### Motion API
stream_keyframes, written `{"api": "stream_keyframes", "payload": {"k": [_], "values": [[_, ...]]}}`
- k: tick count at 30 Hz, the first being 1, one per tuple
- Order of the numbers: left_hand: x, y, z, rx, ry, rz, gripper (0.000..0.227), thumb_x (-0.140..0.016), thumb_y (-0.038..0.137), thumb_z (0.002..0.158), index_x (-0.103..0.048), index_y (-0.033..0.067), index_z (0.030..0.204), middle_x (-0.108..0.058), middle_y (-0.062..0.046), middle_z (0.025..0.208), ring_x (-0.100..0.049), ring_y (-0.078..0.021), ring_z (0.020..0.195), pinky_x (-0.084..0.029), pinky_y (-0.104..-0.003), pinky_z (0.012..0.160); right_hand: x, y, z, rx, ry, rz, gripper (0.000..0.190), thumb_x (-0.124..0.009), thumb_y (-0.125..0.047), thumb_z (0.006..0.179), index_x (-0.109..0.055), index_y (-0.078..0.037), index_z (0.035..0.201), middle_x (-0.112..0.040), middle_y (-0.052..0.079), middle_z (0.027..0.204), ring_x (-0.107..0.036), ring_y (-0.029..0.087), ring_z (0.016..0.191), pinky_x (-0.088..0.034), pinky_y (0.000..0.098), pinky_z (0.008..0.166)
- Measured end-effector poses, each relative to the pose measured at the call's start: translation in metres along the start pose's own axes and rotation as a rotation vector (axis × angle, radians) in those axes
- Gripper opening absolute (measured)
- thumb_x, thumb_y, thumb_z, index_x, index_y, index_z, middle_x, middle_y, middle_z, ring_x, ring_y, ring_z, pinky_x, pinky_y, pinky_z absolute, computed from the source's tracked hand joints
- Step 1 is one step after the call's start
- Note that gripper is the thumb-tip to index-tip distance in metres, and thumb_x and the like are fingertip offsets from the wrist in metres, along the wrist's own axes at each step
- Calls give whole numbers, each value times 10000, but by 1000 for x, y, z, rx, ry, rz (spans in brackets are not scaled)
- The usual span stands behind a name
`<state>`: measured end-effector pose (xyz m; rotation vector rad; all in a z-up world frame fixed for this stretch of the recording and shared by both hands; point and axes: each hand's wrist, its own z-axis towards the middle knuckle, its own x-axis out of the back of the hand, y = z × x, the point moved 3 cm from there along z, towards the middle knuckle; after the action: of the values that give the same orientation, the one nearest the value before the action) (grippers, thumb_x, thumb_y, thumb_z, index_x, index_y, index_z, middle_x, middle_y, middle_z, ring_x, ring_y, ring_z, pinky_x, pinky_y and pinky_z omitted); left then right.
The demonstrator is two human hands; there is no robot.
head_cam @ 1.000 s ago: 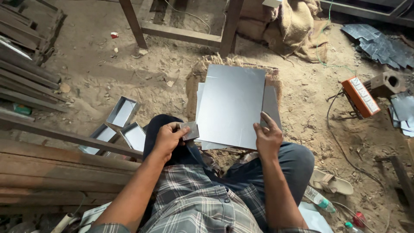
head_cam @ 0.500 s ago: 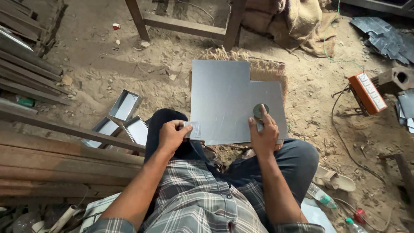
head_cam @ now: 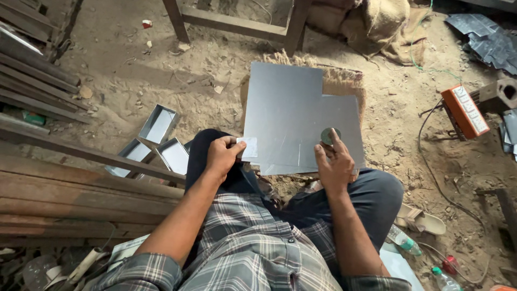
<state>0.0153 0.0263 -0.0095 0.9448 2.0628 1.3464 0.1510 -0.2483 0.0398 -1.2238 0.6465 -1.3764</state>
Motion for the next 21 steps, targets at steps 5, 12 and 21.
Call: {"api": "stream_keyframes", "payload": {"k": [5, 12, 21], "values": [[7, 7, -10, -90, 153, 142, 232, -835, 165, 832, -758, -41, 905, -721, -56, 746, -635, -108, 608, -500, -271, 530, 0, -2, -2, -29, -4, -251, 543, -767, -125, 910, -613, -16, 1418, -698, 202, 1284, -749, 217, 1047, -600, 321, 897], [8, 9, -15, -109, 114, 76, 183, -841, 134, 793, -774, -20, 866, -717, -34, 682, -635, -82, 559, -490, -250, 502, 0, -5, -1, -4, -3, -341, 552, -776, -152, 903, -630, -29, 1421, -716, 194, 1233, -738, 218, 969, -581, 343, 870], [4, 13, -17, -97, 68, 125, 186, -846, 146, 795, -768, -8, 863, -715, -18, 682, -625, -72, 556, -498, -239, 501, 0, -6, -1, 9, -19, -323, 531, -772, -145, 921, -631, -24, 1417, -725, 184, 1225, -732, 214, 1013, -578, 337, 897]]}}
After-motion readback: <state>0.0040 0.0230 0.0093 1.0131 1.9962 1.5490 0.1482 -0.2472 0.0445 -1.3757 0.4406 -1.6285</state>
